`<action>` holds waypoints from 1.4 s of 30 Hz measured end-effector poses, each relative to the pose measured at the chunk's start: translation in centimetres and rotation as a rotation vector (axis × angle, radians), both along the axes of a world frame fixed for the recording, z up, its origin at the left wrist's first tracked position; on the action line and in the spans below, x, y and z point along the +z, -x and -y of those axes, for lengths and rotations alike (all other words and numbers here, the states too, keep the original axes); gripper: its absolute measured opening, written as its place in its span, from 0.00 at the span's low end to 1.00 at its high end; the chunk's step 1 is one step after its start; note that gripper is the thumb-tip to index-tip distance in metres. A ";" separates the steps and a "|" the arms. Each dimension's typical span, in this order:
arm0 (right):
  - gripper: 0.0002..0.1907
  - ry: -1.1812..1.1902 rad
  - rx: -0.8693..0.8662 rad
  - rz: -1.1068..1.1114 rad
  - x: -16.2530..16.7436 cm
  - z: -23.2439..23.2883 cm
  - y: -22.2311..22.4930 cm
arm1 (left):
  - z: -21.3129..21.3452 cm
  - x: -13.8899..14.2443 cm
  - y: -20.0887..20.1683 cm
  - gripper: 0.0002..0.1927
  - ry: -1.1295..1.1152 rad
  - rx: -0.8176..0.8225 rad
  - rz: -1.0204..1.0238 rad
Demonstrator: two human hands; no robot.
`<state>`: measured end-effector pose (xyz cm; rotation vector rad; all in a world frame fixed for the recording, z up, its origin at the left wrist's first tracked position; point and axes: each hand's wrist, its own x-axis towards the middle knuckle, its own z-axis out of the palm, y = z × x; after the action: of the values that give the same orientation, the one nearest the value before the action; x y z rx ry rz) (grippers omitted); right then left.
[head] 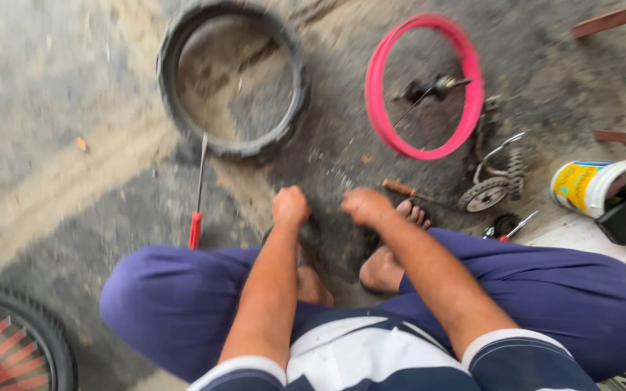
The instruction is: The person uses a screwdriver to pry the tire off a pink bicycle rim, then removes the rim from the hub. They proceed to remove the spokes from the hub and place them on the floor.
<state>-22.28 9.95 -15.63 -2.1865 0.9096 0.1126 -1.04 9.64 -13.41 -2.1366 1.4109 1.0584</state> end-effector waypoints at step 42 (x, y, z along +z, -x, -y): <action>0.17 -0.715 -1.083 0.503 22.8 6.8 7.2 | 16.1 6.9 -1.7 0.16 1.231 -0.204 0.001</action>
<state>-29.52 3.16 7.16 -0.8206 1.3447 -0.5283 0.63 -6.44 -6.47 -2.5402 2.6194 -0.0061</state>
